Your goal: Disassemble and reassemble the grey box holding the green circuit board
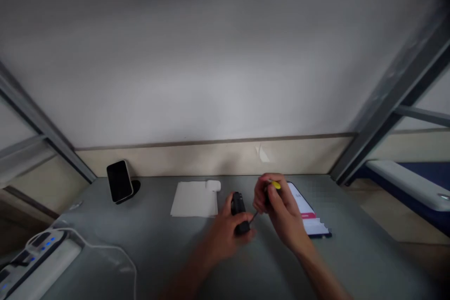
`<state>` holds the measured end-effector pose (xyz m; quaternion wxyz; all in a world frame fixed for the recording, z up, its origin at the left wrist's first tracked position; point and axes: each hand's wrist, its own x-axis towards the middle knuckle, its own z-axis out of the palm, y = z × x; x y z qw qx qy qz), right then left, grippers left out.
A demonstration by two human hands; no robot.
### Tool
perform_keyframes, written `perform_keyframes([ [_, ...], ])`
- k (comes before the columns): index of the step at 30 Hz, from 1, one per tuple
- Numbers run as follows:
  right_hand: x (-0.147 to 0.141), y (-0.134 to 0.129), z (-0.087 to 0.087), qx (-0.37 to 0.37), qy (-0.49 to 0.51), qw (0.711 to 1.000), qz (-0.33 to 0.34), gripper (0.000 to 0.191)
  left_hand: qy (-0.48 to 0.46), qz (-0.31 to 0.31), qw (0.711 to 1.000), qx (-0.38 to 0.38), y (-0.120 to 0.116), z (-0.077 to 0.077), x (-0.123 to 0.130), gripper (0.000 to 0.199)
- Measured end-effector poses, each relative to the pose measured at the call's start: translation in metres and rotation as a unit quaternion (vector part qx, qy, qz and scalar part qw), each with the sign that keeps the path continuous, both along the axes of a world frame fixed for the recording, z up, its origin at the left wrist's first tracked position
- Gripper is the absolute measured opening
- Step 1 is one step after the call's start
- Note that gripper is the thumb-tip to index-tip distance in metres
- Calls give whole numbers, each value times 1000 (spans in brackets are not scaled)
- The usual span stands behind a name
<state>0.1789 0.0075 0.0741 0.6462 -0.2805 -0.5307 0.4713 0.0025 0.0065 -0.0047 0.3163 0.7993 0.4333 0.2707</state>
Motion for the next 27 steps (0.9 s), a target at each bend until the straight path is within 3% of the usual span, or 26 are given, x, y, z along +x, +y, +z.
perform_keyframes([
  [5, 7, 13, -8, 15, -125, 989, -81, 31, -50, 30, 998, 34, 1, -5, 2, 77],
  [9, 12, 25, -10, -32, -65, 990, -124, 30, -95, 23, 995, 35, 0, 0, -6, 85],
  [11, 17, 30, -12, -84, -62, 986, -127, 31, -104, 25, 994, 36, 1, 3, -13, 78],
  [14, 24, 37, -22, -152, -172, 970, -81, 34, -95, 56, 992, 57, 5, 7, -23, 55],
  [18, 22, 46, -42, -93, -302, 945, -84, 30, -22, 82, 991, 102, 11, 10, -32, 35],
  [23, 15, 49, -50, -71, -288, 950, -98, 38, -3, 98, 987, 125, 13, 10, -35, 27],
  [27, 12, 44, -45, -99, -172, 976, -94, 51, -18, 85, 984, 159, 16, 7, -35, 16],
])
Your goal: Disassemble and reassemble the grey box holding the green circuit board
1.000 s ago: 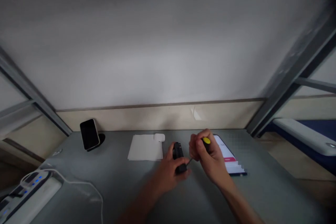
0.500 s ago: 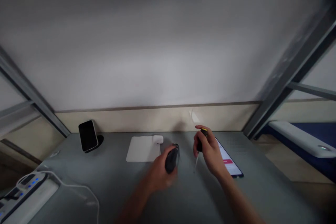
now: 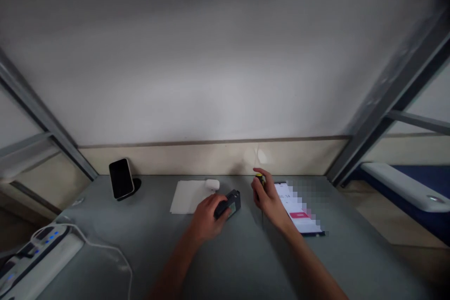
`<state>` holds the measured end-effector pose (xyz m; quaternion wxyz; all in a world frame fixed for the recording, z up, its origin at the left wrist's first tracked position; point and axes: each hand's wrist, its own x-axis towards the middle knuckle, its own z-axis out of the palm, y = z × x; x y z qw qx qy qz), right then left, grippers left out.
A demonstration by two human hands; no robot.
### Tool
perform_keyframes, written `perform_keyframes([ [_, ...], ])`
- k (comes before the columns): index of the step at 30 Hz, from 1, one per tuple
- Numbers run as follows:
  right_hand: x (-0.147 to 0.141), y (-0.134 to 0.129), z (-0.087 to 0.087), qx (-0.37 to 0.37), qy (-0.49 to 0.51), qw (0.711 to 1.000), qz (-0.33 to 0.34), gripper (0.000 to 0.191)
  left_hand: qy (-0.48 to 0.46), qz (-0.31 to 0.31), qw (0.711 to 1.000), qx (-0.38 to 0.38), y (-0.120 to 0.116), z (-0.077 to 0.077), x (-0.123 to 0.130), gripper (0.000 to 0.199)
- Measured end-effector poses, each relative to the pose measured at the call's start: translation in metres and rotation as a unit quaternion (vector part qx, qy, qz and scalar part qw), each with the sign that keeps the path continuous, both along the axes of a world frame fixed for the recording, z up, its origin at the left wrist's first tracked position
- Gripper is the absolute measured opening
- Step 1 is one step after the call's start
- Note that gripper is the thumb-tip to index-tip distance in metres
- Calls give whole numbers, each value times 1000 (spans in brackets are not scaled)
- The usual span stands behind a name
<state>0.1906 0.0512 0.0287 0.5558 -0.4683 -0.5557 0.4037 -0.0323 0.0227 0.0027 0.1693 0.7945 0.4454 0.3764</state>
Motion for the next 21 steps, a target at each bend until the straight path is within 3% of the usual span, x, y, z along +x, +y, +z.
perform_keyframes([
  [3, -3, -6, 7, 14, 66, 998, -9, 48, -13, -24, 999, 19, 2, -3, -2, 19],
  [8, -7, -17, 28, 128, 133, 977, -105, 30, -57, -68, 996, 10, -1, 1, -3, 24],
  [11, -12, -26, 38, 168, 148, 970, -92, 25, -85, -90, 992, 8, -7, 6, 3, 26],
  [15, -20, -35, 41, 180, 138, 973, -50, 23, -86, -112, 989, 38, -13, 10, 12, 26],
  [21, -22, -34, 39, 153, 135, 976, -71, 23, 4, -93, 983, 160, -20, 11, 22, 28],
])
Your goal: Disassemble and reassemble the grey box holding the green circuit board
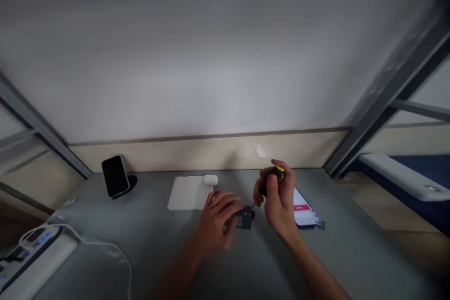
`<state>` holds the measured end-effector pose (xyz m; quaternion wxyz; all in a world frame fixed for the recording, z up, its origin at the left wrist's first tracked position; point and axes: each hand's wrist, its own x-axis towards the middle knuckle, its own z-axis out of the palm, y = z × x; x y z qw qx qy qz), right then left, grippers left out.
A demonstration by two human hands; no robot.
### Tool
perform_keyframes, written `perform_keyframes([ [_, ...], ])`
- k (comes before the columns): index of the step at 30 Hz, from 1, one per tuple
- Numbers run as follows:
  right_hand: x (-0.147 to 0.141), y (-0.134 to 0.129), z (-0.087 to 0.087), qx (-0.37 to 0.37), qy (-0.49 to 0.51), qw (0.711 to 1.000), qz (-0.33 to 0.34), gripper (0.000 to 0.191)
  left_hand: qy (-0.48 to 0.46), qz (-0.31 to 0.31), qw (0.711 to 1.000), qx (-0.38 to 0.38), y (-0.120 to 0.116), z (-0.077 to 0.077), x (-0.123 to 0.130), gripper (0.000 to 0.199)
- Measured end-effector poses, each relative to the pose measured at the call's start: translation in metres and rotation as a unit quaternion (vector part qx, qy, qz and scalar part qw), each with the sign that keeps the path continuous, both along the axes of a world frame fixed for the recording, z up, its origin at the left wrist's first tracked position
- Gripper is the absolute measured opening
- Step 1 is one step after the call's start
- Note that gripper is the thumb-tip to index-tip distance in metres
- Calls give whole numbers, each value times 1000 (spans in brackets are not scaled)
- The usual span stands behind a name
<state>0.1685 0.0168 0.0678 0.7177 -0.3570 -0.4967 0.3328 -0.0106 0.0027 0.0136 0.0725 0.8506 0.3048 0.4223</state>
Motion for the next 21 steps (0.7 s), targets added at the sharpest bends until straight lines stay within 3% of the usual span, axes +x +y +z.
perform_keyframes([
  [7, 0, -1, 0, -12, -4, 1000, 12, 26, 17, 65, 996, 55, -7, -2, 15, 23],
  [14, 4, -1, -3, 1, -45, 998, 41, 29, 53, 46, 997, 17, -5, -1, 14, 25],
  [21, 18, -6, 6, 4, -133, 985, 112, 39, 39, 47, 998, 12, -4, -9, 17, 24],
])
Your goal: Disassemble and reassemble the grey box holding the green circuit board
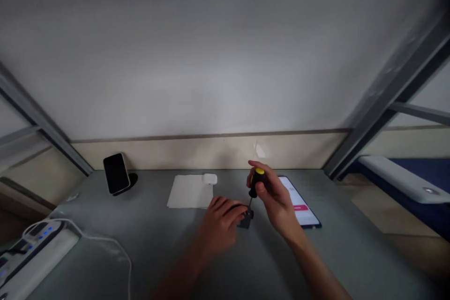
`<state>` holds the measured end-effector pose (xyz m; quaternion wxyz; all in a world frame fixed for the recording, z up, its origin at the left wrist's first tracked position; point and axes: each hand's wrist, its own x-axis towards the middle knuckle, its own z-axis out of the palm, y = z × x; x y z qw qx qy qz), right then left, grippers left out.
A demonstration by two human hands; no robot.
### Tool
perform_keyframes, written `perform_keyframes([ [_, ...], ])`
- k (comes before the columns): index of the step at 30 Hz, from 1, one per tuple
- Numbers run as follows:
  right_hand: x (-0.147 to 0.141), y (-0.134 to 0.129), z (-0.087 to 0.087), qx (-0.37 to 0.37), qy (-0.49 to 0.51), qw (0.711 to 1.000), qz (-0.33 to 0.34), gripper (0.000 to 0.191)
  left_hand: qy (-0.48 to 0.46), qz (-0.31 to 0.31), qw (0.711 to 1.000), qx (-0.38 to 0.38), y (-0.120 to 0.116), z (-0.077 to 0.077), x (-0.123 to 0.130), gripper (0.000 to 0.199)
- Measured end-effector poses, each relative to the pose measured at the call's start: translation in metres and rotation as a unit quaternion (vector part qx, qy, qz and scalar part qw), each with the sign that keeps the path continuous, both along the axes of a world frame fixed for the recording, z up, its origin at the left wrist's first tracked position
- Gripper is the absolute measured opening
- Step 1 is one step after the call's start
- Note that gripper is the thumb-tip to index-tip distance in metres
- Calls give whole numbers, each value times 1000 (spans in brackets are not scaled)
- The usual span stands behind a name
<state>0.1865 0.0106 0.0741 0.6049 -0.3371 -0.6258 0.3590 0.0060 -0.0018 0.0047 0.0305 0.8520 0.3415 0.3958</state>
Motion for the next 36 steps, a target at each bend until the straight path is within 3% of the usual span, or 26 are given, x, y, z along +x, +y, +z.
perform_keyframes([
  [5, 0, 1, -1, 1, 57, 997, 56, 32, -20, -5, 1000, 12, 1, -2, 0, 24],
  [8, -2, 0, -1, 17, 67, 997, 33, 26, -12, -2, 1000, 17, 0, 0, 0, 24],
  [14, -4, -2, 6, 69, 41, 994, -78, 10, 14, 5, 999, 33, 0, 1, 0, 26],
  [17, -4, -3, 7, 88, 6, 993, -80, 8, 18, 12, 1000, 17, 1, 0, -1, 29],
  [22, -3, -3, 1, 43, 32, 996, -65, 32, 4, 1, 1000, 12, 0, -1, -1, 31],
  [27, -2, -1, -2, 65, 44, 996, -48, 23, 9, 3, 1000, 10, 0, -3, -3, 30],
  [31, -3, 1, 4, 103, 19, 988, -117, 5, -7, -1, 1000, 10, 1, -3, -2, 26],
  [33, -3, 1, 6, 106, 9, 985, -139, 5, -17, -3, 1000, 5, 0, -3, -2, 24],
  [36, -2, 0, 3, 87, 18, 990, -106, 10, -30, -9, 999, -1, 0, -2, -2, 23],
])
